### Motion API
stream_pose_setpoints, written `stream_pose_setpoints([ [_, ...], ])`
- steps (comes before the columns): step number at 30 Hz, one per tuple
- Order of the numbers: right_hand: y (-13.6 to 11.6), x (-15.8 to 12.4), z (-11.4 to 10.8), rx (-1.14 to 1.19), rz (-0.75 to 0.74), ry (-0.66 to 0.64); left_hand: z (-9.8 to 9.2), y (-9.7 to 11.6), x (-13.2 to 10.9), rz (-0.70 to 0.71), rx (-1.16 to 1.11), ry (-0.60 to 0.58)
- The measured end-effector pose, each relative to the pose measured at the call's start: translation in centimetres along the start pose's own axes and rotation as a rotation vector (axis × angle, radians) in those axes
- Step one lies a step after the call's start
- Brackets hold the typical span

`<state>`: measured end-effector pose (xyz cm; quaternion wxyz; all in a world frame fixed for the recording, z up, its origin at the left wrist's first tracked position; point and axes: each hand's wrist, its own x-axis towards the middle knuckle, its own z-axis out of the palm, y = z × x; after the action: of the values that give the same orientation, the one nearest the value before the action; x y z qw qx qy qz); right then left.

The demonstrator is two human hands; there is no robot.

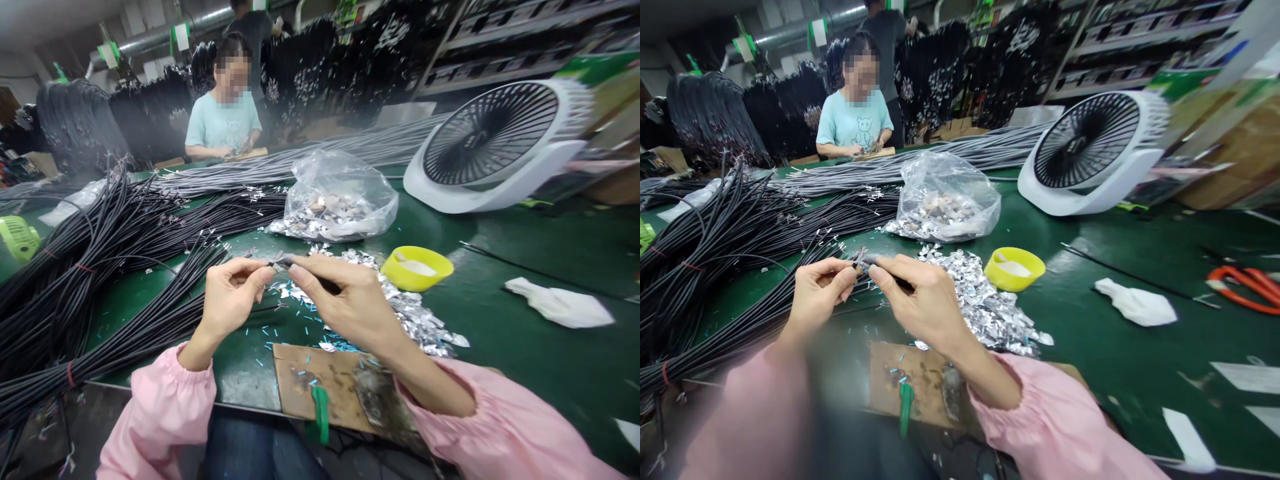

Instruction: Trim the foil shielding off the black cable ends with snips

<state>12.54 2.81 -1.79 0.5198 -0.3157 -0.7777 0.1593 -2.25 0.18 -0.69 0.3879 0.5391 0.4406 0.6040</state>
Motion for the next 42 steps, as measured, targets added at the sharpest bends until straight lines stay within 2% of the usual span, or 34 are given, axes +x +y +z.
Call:
stream_pose_setpoints([
  [9, -0.2, 0.1, -0.4, 0.013, 0.058, -0.074, 0.2, -0.2, -0.1, 0.031, 0.033, 0.005],
  [13, -0.1, 0.0, -0.1, -0.004, 0.100, -0.056, 0.3, -0.4, -0.1, 0.022, 0.034, 0.010],
  [17, 0.0, -0.2, 0.1, -0.016, 0.139, -0.007, 0.1, -0.2, 0.1, -0.091, -0.066, -0.148],
  [20, 0.0, -0.2, 0.0, 0.048, 0.170, -0.025, -0.3, 0.2, 0.2, -0.183, -0.138, -0.291],
  [22, 0.1, 0.0, -0.2, 0.082, 0.214, 0.000, -0.4, 0.4, 0.1, -0.187, -0.119, -0.334],
  [23, 0.1, 0.2, -0.3, 0.102, 0.243, 0.023, -0.4, 0.4, 0.1, -0.156, -0.075, -0.324],
  [25, 0.1, 0.5, -0.5, 0.182, 0.315, 0.031, -0.4, 0.2, -0.1, 0.009, 0.092, -0.220],
  [28, 0.1, 0.8, -0.8, 0.374, 0.464, -0.101, -0.5, -0.4, -0.4, 0.399, 0.435, -0.021],
  [30, 0.0, 0.9, -0.8, 0.439, 0.551, -0.194, -0.6, -1.0, -0.5, 0.611, 0.594, 0.033],
  [32, 0.0, 0.8, -0.7, 0.439, 0.576, -0.223, -0.7, -1.5, -0.6, 0.724, 0.678, 0.041],
  [35, 0.0, 0.6, -0.4, 0.355, 0.486, -0.130, -0.7, -1.9, -0.6, 0.768, 0.759, 0.015],
  [38, 0.2, 0.2, -0.2, 0.179, 0.226, 0.019, -0.5, -1.9, -0.7, 0.739, 0.804, 0.005],
  [40, 0.4, -0.1, -0.2, 0.052, 0.014, 0.074, -0.3, -1.8, -0.8, 0.676, 0.809, -0.001],
  [42, 0.6, -0.3, -0.1, -0.025, -0.134, 0.093, 0.0, -1.8, -0.8, 0.549, 0.770, -0.020],
])
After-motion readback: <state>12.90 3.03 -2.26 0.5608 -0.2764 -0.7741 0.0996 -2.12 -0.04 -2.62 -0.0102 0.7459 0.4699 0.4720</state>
